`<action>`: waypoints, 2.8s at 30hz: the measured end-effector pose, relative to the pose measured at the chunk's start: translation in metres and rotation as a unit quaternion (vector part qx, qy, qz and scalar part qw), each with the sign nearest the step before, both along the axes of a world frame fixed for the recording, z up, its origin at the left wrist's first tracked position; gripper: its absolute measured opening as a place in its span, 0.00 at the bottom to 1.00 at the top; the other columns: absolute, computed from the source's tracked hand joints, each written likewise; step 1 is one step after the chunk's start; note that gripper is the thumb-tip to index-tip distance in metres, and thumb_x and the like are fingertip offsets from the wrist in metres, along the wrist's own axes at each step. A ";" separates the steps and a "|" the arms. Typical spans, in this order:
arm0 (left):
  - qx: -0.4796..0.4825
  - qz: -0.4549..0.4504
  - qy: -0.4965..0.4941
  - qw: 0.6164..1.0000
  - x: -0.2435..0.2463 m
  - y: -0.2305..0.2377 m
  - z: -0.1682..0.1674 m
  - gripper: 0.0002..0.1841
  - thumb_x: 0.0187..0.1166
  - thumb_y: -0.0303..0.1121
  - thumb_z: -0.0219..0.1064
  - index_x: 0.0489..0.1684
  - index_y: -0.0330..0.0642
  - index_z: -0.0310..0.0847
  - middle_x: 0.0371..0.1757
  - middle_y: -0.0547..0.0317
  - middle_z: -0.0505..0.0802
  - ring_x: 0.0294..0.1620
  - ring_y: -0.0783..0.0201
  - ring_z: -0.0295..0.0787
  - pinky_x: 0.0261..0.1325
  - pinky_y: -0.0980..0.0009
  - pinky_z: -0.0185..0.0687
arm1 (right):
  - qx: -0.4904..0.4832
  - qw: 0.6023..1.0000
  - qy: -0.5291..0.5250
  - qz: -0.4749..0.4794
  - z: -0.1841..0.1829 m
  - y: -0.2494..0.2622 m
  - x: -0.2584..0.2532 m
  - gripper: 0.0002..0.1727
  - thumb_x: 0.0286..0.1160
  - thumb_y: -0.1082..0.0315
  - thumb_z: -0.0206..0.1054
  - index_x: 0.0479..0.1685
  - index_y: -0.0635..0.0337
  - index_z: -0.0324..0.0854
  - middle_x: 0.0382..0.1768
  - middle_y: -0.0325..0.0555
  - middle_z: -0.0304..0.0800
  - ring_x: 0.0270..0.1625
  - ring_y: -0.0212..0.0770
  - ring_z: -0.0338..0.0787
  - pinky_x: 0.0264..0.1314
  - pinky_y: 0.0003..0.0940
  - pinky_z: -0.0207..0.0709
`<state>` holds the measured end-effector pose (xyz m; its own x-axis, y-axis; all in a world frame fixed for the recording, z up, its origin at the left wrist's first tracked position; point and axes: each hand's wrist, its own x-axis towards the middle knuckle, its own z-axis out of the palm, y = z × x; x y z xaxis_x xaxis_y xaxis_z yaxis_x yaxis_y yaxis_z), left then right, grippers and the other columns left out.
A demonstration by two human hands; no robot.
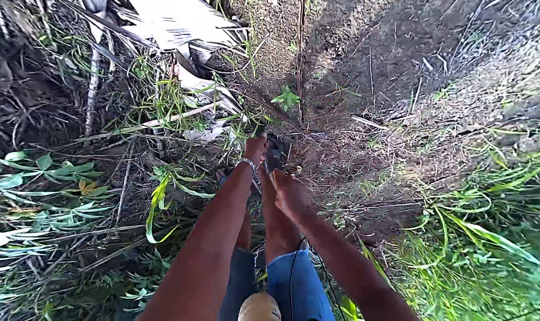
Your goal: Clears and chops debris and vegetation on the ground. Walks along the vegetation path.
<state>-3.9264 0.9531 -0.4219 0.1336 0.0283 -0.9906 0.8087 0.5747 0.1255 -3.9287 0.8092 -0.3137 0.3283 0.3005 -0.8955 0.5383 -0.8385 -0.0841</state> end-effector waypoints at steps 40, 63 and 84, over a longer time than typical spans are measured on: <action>-0.006 0.363 -0.050 0.930 -0.324 -0.037 0.023 0.12 0.91 0.24 0.50 0.61 0.28 0.77 0.37 0.55 0.89 0.29 0.67 0.86 0.36 0.69 0.86 | 0.135 0.968 0.107 -0.182 0.050 0.062 -0.047 0.37 0.61 0.75 0.76 0.80 0.62 0.77 0.53 0.56 0.93 0.28 0.39 0.89 0.30 0.39 0.86; 0.003 0.472 -0.192 0.861 -0.320 -0.041 -0.058 0.11 0.87 0.24 0.51 0.53 0.33 0.81 0.33 0.63 0.89 0.31 0.71 0.86 0.42 0.73 0.86 | -0.028 0.979 0.198 0.030 -0.232 0.239 0.032 0.33 0.64 0.80 0.77 0.75 0.54 0.82 0.37 0.53 0.90 0.20 0.38 0.80 0.22 0.36 0.78; 0.110 0.427 -0.057 0.896 -0.324 0.005 -0.081 0.14 0.93 0.30 0.49 0.51 0.32 0.80 0.29 0.64 0.81 0.24 0.73 0.75 0.30 0.76 0.76 | 0.121 0.981 0.054 0.140 -0.002 0.035 -0.086 0.43 0.53 0.74 0.75 0.82 0.62 0.76 0.56 0.60 0.94 0.49 0.58 0.97 0.49 0.61 0.89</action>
<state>-4.2504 0.9578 -0.5026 0.0701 0.3606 -0.9301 0.0607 0.9291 0.3648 -4.0146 0.8446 -0.3155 0.1091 0.5727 -0.8125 0.7215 -0.6078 -0.3316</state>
